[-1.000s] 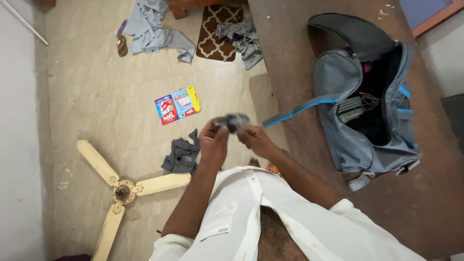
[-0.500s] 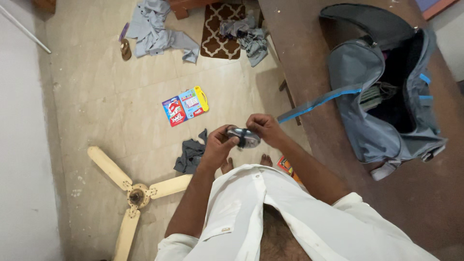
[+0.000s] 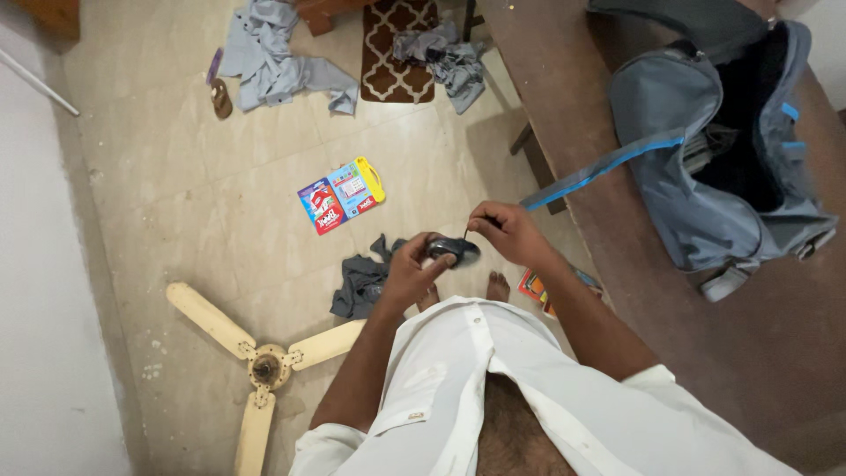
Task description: The person packs a grey duffel bag with daily essentials. They place a pink water bottle, a folded light green towel, a white charging cable, a dark cloth, and a small silver device into the bag, then zip it closed.
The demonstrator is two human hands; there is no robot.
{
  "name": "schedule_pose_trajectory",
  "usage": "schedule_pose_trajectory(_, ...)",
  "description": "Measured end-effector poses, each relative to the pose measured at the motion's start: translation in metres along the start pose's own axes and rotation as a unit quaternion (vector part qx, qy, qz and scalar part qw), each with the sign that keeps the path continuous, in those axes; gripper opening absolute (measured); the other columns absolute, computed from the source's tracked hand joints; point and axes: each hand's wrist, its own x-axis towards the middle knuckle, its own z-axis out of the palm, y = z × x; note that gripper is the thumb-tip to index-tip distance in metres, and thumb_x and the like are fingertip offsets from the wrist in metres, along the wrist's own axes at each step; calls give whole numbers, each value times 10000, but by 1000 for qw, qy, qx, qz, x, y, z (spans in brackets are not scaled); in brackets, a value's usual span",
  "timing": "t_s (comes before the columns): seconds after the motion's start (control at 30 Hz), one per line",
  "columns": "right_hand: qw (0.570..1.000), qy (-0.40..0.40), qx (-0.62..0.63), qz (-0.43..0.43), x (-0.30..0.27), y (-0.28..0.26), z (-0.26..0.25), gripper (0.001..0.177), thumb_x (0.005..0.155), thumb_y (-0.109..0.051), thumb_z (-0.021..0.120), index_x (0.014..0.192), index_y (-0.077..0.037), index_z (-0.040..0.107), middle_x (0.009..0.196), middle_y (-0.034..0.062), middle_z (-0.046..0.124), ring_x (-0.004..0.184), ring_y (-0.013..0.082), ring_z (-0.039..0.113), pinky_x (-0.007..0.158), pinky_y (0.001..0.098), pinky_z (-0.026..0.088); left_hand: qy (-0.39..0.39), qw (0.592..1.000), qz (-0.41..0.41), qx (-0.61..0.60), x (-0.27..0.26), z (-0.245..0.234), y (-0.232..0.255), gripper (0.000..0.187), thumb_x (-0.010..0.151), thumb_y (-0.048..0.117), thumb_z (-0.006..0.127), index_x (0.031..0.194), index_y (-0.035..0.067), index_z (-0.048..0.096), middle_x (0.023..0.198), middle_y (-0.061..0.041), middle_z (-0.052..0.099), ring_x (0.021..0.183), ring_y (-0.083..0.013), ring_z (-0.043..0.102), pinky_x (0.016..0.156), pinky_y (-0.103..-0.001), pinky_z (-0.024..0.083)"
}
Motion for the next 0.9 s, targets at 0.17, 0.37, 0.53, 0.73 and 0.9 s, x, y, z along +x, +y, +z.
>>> schedule_pose_trajectory(0.17,970,-65,219,88,-4,18,45,143,903,-26,636,1005,-95,709,795,-57,650,673,47,532,562,240,438,-15,972,-24,-231,2,-5,-17,319,902,70,783,1193,-1,672,1041,-20,710,926,-78,645,831,-237,533)
schedule_pose_trajectory(0.37,995,-74,46,50,-26,-15,69,85,993,-99,648,978,-41,708,783,-8,661,666,83,557,612,263,467,267,963,40,-7,-2,-1,16,312,895,116,815,1150,18,664,982,-64,680,848,-142,597,722,-290,474)
schedule_pose_trajectory(0.53,997,-43,-44,44,-26,-30,33,104,958,-124,708,995,-28,722,735,41,650,643,109,547,605,282,482,187,896,220,337,-5,-7,29,365,801,144,875,1074,35,658,1002,-140,703,949,-292,648,852,-379,511)
schedule_pose_trajectory(0.73,970,4,236,63,-21,8,23,65,985,-64,701,992,-2,718,891,11,692,811,83,610,714,265,520,-100,987,-38,-122,2,-3,-12,320,907,71,792,1181,-28,659,1054,-61,717,972,-128,671,893,-291,555)
schedule_pose_trajectory(0.9,895,146,332,259,-48,10,42,134,973,-99,628,1001,-35,743,865,38,726,724,162,680,494,339,585,-98,921,-115,-360,14,17,-41,285,951,-9,731,1219,-43,640,1088,-68,698,1000,-145,654,913,-307,541)
